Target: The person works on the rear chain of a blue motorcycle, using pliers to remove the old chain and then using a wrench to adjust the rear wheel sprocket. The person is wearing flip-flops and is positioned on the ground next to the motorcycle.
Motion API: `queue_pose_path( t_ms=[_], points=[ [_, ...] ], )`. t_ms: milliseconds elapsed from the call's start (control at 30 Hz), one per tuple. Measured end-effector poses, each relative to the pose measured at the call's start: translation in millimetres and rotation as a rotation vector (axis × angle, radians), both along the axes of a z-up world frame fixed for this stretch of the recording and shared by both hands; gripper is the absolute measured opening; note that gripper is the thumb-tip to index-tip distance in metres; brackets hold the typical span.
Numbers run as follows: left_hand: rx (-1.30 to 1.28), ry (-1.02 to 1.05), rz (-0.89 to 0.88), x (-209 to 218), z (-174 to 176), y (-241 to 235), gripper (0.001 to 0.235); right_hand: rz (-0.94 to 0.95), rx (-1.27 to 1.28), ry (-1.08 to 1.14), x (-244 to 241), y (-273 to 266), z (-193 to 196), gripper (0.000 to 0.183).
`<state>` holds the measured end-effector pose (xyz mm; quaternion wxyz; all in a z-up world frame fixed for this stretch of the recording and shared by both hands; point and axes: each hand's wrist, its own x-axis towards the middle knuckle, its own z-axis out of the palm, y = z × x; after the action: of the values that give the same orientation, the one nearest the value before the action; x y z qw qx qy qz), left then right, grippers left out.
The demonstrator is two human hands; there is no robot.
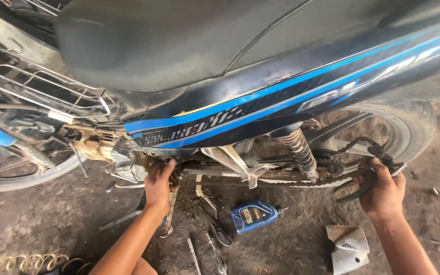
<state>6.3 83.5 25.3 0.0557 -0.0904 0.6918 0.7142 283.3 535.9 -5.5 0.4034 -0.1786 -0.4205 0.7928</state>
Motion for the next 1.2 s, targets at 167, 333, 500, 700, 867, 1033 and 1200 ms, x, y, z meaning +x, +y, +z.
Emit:
queue_pose_path(
  t_ms=[167, 333, 500, 700, 867, 1033, 1200],
  points=[
    [-0.076, 0.379, -0.127, -2, 9, 13, 0.029, 0.024, 0.001, 0.052, 2, -1, -8, 0.012],
    [-0.001, 0.344, -0.063, 26, 40, 4, 0.023, 0.016, 0.058, 0.117, 2, 3, 5, 0.017],
    [0.311, 0.195, 0.142, 42, 58, -34, 0.013, -0.001, 0.304, -0.243, -4, -15, 28, 0.021],
    [0.408, 0.018, 0.264, 50, 50, -126, 0.012, -0.081, 0.472, -0.704, 11, -45, 26, 0.027],
    [0.291, -0.225, -0.066, 57, 4, -190, 0.020, 0.058, 0.396, -0.624, 28, -89, -34, 0.024],
    [-0.618, 0.827, -1.202, 72, -111, -218, 0.042, 0.604, 0.271, -0.966, 19, -174, -124, 0.026],
    [-1.161, -0.139, -0.431, 62, -191, -212, 0.057, 0.565, 0.627, -0.901, -1, -219, -198, 0.030]
  ],
)
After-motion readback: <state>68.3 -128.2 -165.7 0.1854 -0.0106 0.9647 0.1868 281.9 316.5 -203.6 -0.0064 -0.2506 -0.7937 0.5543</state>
